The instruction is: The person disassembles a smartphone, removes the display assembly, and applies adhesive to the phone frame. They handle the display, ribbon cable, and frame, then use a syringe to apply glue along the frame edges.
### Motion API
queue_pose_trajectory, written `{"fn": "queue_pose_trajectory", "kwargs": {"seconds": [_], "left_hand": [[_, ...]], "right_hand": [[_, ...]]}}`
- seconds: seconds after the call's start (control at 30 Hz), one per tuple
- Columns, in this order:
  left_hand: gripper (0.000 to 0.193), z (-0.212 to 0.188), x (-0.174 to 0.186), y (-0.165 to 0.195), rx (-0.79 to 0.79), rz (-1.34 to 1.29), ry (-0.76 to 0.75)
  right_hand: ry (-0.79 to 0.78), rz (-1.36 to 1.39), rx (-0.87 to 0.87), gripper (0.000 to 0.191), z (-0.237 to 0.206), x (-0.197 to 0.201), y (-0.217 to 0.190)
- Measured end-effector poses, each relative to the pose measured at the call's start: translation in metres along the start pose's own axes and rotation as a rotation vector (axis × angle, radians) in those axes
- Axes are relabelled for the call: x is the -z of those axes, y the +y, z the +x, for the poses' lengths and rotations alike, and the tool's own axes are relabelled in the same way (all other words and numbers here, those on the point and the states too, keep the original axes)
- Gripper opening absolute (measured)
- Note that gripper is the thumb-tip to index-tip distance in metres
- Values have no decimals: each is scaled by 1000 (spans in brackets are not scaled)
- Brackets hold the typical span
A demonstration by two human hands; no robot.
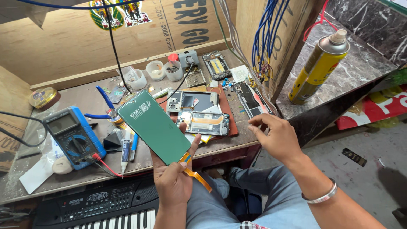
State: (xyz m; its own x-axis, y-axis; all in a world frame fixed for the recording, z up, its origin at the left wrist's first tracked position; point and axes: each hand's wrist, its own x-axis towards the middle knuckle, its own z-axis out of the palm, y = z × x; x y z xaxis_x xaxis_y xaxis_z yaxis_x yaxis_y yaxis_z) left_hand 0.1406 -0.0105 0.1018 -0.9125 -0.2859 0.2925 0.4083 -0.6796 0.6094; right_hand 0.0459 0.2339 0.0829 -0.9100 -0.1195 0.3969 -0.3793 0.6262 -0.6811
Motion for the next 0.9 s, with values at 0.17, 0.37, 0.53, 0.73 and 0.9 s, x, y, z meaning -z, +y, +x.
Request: {"fn": "queue_pose_trajectory", "kwargs": {"seconds": [0.17,0.37,0.53,0.73,0.9], "left_hand": [[91,-1,-1,-5,19,-27,24],[75,4,-10,-13,-13,50,80],[48,7,-10,-25,-79,115,179],[44,2,12,-33,-1,50,373],[30,0,20,-39,-123,74,315]], "right_hand": [[-46,10,-23,17,0,-8,13],[-366,730,-247,22,-18,-42,25],[-463,1011,-344,24,-38,-57,18],[-509,1055,-417,22,-48,-55,8],[-484,1170,-452,23,-55,-64,2]]}}
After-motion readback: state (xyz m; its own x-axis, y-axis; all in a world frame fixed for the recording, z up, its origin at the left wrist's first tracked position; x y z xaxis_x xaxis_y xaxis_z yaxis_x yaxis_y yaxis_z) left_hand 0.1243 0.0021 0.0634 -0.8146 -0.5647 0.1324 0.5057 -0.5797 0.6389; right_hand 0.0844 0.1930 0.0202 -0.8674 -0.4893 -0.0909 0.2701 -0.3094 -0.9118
